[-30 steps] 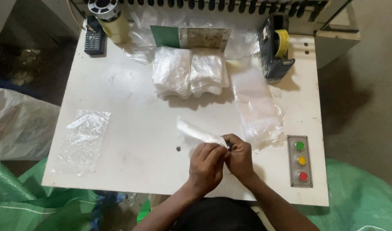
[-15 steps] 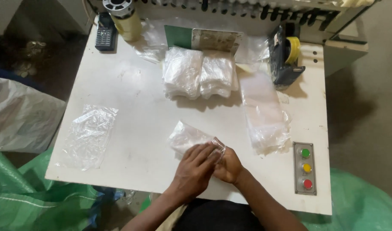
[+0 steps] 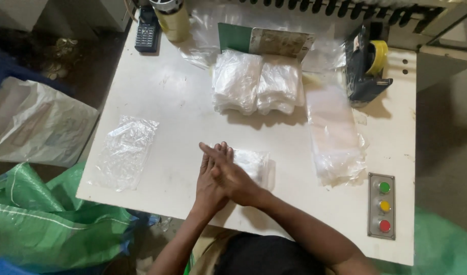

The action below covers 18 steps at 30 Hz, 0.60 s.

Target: A worker is manually packaging small white packets into clear plastic bags at a factory workstation.

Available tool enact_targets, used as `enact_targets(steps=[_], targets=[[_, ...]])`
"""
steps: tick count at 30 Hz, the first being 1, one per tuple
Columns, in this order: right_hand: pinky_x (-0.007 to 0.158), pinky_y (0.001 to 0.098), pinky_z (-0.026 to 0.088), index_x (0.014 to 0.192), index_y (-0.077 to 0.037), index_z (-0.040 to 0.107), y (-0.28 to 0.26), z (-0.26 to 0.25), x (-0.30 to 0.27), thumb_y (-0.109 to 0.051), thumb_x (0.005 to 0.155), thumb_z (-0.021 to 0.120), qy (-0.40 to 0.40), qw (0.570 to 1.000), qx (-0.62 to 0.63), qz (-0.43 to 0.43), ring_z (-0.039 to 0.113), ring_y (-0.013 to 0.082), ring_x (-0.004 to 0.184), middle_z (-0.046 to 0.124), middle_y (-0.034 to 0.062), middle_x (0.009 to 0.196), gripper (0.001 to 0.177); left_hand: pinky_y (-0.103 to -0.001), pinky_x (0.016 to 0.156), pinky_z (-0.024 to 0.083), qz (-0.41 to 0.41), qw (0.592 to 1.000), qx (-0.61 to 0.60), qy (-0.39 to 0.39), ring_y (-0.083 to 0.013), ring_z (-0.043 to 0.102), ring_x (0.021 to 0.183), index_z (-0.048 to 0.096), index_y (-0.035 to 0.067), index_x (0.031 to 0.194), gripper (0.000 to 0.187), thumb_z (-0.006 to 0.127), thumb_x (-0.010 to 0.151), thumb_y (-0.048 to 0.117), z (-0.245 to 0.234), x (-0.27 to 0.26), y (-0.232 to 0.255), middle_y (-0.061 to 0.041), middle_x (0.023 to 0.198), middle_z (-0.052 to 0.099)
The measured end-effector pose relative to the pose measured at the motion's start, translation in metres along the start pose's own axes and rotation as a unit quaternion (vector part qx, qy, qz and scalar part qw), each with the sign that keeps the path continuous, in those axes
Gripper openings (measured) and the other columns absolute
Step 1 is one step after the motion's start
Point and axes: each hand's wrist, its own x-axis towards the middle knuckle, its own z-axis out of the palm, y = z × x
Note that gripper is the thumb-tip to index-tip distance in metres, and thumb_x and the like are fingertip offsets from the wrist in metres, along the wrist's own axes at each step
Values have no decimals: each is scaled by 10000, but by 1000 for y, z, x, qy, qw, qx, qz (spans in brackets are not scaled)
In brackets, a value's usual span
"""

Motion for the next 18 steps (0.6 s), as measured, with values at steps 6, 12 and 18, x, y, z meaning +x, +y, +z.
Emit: enact_targets(steps=[6,12,18], targets=[[1278,532,115,1633,-22,221,59,-23,-12,-424,1064,467,43,918,-388,-62,223,406,1546,247,242,1679,739,-485,1293,48,-71,997,-22,-35,-350,184,1569,321,37,1597,665,389,1037,389,-7,9,11,-188,1676,279],[1247,546,258,1498,-41,523,34,-118,-45,-265,1006,630,11,998,18,57,369,392,1495,443,220,1595,551,-563,1280,107,-95,994,-14,53,-444,261,1539,404,74,1579,871,512,943,659,1,5,6,-291,1634,320],[828,345,572,1219,-142,726,58,-269,-105,-128,1076,529,461,843,-243,129,721,207,866,742,84,1009,243,-557,1269,154,-201,959,-40,194,-484,313,1507,423,-10,1581,827,536,1014,582,5,24,-22,-341,1601,367]])
